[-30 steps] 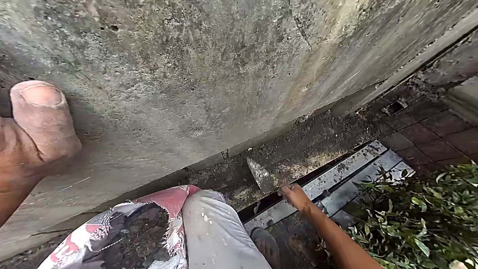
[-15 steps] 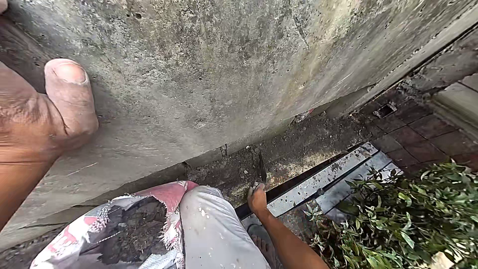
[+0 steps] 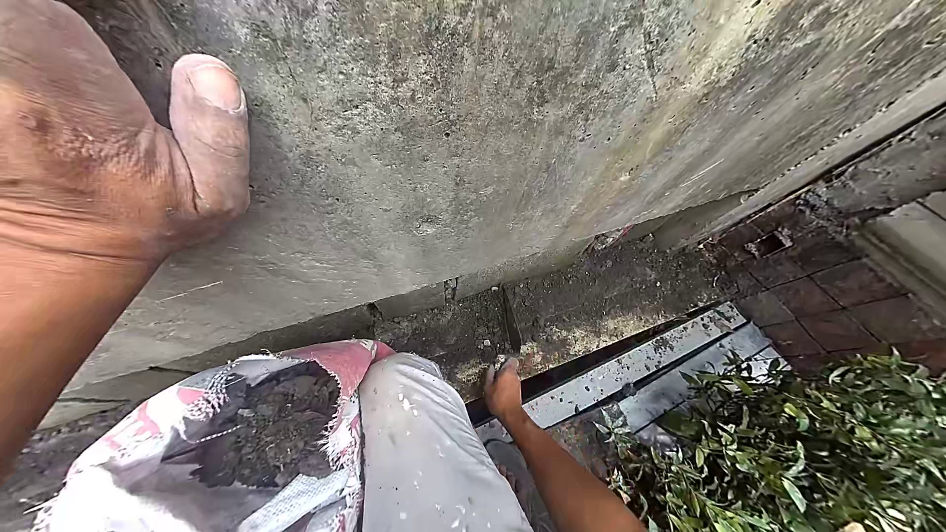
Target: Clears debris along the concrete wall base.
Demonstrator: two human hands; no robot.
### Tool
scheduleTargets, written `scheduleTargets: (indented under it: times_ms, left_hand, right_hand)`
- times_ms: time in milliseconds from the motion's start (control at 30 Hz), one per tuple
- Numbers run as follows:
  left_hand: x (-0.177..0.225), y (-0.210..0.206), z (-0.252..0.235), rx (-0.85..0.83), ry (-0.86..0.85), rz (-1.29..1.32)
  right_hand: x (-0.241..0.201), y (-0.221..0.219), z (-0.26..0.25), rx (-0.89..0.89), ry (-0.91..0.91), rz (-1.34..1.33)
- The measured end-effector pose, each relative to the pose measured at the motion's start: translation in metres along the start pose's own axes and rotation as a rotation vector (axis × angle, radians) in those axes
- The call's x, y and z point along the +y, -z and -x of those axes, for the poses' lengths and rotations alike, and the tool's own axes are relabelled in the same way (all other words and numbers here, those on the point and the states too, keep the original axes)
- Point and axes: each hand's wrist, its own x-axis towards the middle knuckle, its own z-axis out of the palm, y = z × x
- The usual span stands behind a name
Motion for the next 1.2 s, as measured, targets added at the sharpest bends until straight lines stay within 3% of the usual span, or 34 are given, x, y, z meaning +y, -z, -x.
scheduleTargets:
  times_ms: [100, 233, 367, 500, 667, 733, 833, 933, 1067, 1200]
  left_hand:
    - [0.006, 0.005, -0.008, 0.031, -0.007, 0.025]
    - [0.0, 0.002, -0.008, 0.063, -0.023, 0.007]
    - [0.007, 0.009, -0.012, 0.123, -0.068, -0.034]
    - [0.014, 0.013, -0.015, 0.127, -0.057, -0.034]
    - [0.011, 0.013, -0.015, 0.145, -0.059, -0.022]
    - [0.006, 0.009, -0.016, 0.139, -0.07, -0.008]
    - [-0.002, 0.004, -0.011, 0.057, -0.032, -0.002]
    - [0.002, 0.007, -0.01, 0.005, 0.006, 0.028]
    - [0.001, 0.006, -0.009, 0.008, 0.003, 0.063]
    - [0.004, 0.005, -0.009, 0.088, -0.035, 0.018]
  right_hand:
    - [0.016, -0.019, 0.02, -0.005, -0.025, 0.013]
    - [0.051, 0.013, 0.029, -0.052, 0.011, 0.228]
    - [0.024, 0.058, 0.005, -0.111, 0.051, 0.383]
    - [0.018, 0.041, -0.008, -0.169, 0.067, 0.435]
    - [0.059, 0.043, 0.019, -0.269, 0.133, 0.412]
    - [0.071, 0.051, 0.016, -0.176, 0.133, 0.328]
    - [0.063, 0.063, -0.015, 0.01, -0.003, 0.134]
    - [0.039, 0.063, -0.043, -0.023, -0.14, 0.086]
    - [0.023, 0.018, -0.005, -0.091, -0.081, 0.035]
    - [0.046, -0.009, 0.038, -0.068, -0.073, -0.058]
